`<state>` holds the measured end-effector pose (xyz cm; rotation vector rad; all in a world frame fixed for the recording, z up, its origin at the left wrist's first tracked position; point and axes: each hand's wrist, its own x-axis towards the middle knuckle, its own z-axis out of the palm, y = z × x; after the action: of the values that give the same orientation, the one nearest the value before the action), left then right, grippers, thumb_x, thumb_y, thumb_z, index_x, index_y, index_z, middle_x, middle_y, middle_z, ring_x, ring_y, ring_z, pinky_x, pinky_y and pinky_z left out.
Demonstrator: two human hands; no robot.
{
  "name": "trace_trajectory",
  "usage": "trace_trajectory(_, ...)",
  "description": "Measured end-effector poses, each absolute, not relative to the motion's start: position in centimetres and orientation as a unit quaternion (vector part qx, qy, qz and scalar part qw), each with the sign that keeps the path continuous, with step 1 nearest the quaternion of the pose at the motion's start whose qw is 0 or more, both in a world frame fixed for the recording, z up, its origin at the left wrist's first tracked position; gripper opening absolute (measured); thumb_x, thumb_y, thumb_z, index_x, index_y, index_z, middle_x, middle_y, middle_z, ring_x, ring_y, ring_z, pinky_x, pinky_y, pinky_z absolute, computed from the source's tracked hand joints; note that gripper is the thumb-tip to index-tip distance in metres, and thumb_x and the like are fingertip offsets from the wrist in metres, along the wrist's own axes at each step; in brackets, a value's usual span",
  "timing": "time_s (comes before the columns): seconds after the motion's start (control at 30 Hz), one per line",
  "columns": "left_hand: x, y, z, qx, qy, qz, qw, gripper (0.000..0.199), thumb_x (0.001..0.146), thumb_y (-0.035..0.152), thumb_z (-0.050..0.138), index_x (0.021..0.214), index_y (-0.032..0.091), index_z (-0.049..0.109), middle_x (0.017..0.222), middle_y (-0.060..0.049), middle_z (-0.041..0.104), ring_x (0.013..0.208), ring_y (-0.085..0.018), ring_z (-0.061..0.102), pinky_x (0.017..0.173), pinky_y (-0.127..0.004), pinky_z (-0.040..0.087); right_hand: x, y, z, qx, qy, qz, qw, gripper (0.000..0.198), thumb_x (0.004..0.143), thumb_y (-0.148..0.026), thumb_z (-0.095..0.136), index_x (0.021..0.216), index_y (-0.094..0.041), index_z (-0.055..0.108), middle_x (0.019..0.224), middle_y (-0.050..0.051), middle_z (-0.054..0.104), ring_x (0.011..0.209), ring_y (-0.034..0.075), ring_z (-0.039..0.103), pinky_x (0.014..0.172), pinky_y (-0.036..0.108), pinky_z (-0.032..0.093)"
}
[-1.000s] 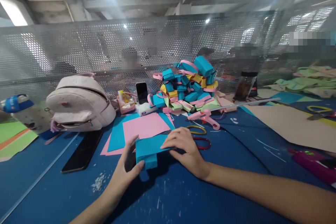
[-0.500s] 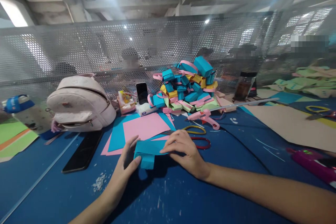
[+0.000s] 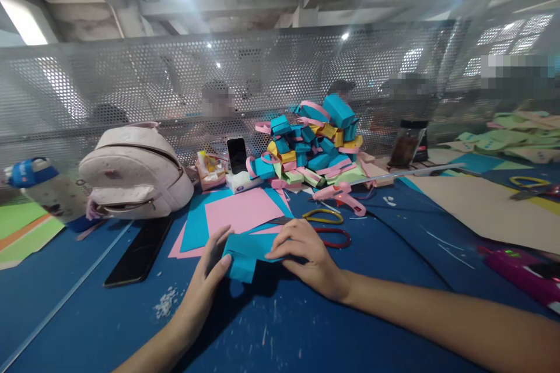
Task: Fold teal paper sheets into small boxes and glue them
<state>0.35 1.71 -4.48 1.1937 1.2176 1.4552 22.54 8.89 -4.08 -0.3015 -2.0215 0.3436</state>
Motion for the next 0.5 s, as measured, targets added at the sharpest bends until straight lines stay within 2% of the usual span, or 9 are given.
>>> trace_trajectory(0.13, 0.45, 1.73, -4.37, 0.479, 0.487, 0.588, 0.434, 0.059, 0.079, 0.054, 0.065, 0.131, 0.029, 0.053, 0.148, -0.008, 0.048, 0.143, -0.035, 0.031, 0.117, -0.05, 0.022, 22.54, 8.85, -4.06, -0.12, -0.844, 0.14, 0.504, 0.021, 0.088, -0.009, 0.063, 0.096, -0.027, 0.071, 0.089, 0.0, 0.069, 0.086, 0.018, 0.056, 0.08, 0.037, 0.038)
trace_trajectory(0.5, 0.12, 1.42, -3.91, 0.502, 0.481, 0.565, 0.444, 0.06, 0.084, 0.054, 0.061, 0.137, 0.028, 0.049, 0.151, -0.01, 0.044, 0.143, -0.034, 0.032, 0.115, -0.048, 0.029, 22.61, 8.71, -3.98, -0.097, -0.859, 0.113, 0.489, 0.019, 0.091, -0.012, 0.06, 0.099, -0.026, 0.07, 0.091, 0.0, 0.069, 0.089, 0.018, 0.056, 0.08, 0.035, 0.038)
